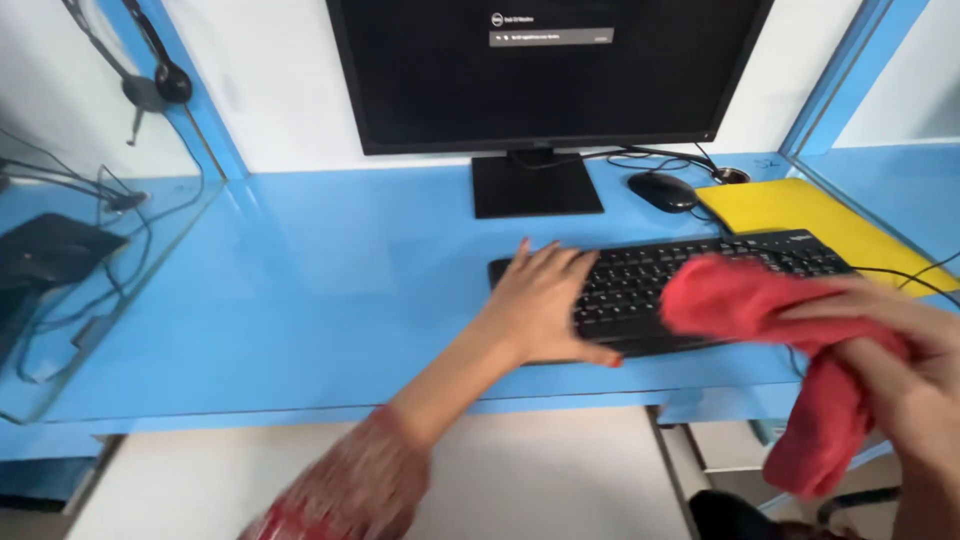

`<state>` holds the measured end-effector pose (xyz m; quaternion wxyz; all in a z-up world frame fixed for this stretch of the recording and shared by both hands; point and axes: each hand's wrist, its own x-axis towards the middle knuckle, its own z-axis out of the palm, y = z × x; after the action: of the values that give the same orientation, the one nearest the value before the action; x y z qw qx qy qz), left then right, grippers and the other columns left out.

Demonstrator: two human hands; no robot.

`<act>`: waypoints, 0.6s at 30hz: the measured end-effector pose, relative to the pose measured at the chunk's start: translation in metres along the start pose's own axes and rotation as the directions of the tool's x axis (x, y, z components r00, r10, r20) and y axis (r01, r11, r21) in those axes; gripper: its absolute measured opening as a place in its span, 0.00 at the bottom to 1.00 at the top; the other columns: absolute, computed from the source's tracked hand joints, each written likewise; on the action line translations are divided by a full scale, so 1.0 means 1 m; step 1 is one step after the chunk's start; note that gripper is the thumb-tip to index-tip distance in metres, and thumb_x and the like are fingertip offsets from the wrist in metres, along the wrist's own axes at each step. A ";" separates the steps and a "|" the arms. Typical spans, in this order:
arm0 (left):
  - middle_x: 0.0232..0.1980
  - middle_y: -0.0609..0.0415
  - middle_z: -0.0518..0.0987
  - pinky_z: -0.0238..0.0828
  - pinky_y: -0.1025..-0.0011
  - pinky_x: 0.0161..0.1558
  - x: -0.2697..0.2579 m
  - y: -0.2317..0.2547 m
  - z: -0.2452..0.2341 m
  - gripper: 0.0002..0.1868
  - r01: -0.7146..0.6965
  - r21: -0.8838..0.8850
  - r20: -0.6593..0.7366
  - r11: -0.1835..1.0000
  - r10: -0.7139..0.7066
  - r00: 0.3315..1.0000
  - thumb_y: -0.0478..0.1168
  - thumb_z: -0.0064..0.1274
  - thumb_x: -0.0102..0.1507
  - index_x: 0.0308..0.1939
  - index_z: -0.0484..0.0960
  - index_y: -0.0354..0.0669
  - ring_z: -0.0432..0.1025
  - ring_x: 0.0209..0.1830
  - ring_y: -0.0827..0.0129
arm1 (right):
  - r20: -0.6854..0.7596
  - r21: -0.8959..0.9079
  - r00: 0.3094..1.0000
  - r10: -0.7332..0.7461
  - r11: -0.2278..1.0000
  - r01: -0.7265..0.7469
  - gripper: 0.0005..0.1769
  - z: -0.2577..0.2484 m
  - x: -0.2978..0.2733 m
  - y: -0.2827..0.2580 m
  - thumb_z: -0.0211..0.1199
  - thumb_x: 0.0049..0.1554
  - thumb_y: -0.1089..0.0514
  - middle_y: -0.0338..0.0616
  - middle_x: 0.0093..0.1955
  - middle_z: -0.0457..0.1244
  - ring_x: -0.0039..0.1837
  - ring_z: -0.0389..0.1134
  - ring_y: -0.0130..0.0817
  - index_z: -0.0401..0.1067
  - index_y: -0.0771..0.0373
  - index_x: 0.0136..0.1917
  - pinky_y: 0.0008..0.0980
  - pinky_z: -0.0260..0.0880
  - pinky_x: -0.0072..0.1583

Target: Cleaning a computer desk, keyboard, and phone case with a cloth.

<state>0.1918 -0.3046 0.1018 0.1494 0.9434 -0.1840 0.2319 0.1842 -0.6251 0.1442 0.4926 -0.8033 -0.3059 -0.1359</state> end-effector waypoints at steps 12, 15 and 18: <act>0.80 0.32 0.48 0.30 0.19 0.69 0.120 0.029 0.074 0.95 0.028 0.135 0.605 0.990 -0.105 0.789 0.80 0.68 0.28 0.81 0.22 0.49 0.45 0.79 0.32 | -0.279 -0.510 0.878 -0.390 0.835 0.209 0.15 -0.045 -0.012 0.008 0.51 0.61 0.67 0.61 0.69 0.57 0.66 0.65 0.47 0.66 0.76 0.59 0.36 0.70 0.63; 0.81 0.27 0.39 0.28 0.19 0.68 0.120 0.026 0.072 0.95 0.111 0.133 0.657 0.985 -0.171 0.734 0.79 0.70 0.31 0.80 0.18 0.52 0.38 0.79 0.27 | -0.454 -0.013 0.887 -0.085 0.996 0.088 0.14 -0.046 -0.008 0.029 0.44 0.68 0.67 0.47 0.65 0.58 0.62 0.66 0.31 0.68 0.70 0.60 0.28 0.70 0.65; 0.81 0.27 0.38 0.29 0.18 0.68 0.120 0.031 0.063 0.95 0.179 0.152 0.687 0.972 -0.234 0.688 0.78 0.70 0.30 0.81 0.18 0.53 0.37 0.80 0.28 | -0.448 -0.072 0.891 -0.069 0.997 0.041 0.12 -0.042 -0.007 0.018 0.46 0.69 0.68 0.48 0.63 0.59 0.56 0.64 0.30 0.70 0.71 0.59 0.26 0.68 0.58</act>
<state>0.3017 -0.3886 0.1131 0.0590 0.9800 -0.1108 -0.1547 0.1937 -0.6697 0.1477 0.5212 -0.7557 -0.2017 -0.3413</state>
